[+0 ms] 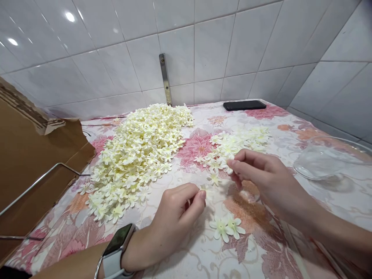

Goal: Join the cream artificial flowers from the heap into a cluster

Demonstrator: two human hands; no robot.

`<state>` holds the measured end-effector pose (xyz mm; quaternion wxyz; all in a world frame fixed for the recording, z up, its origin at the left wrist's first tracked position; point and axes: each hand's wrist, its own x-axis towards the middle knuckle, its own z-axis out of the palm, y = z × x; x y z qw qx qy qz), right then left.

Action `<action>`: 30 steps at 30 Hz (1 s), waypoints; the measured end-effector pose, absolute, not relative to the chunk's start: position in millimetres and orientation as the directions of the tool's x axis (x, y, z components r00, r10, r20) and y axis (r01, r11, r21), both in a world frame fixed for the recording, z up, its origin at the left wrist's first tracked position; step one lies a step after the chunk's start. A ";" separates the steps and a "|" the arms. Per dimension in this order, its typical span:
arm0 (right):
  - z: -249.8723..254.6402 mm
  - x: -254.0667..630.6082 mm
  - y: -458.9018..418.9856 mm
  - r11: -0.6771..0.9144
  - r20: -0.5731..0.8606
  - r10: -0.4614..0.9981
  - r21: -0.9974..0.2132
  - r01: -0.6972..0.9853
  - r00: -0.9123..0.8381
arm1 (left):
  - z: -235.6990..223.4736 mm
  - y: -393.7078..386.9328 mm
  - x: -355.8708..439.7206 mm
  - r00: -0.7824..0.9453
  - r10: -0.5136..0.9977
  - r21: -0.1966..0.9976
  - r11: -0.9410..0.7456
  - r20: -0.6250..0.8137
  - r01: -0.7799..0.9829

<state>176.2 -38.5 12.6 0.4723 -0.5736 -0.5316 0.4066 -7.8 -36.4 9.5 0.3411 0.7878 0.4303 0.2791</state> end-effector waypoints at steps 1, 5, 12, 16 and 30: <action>12.5 178.8 -35.0 -0.018 0.001 0.994 -0.985 0.172 0.107 | 8.7 -35.4 -8.1 0.471 0.872 0.795 -0.379 0.135 0.473; 9.9 181.1 -28.8 -0.115 -0.112 0.993 -0.990 0.077 0.045 | 3.7 -27.9 -8.5 0.430 0.903 0.917 -0.171 -0.001 0.361; 9.2 174.8 -33.0 -0.182 -0.182 0.983 -0.983 0.019 -0.008 | 2.1 -15.0 -5.5 0.258 0.952 0.986 0.154 -0.164 0.060; 9.2 172.7 -36.4 -0.150 -0.153 0.987 -0.985 0.082 -0.040 | 2.8 -13.1 -6.0 0.232 0.958 0.986 0.167 -0.166 0.018; 6.5 165.5 -50.3 0.338 0.229 0.939 -0.757 0.559 -0.258 | 2.1 -18.6 -7.7 0.380 0.891 0.960 0.170 -0.247 0.224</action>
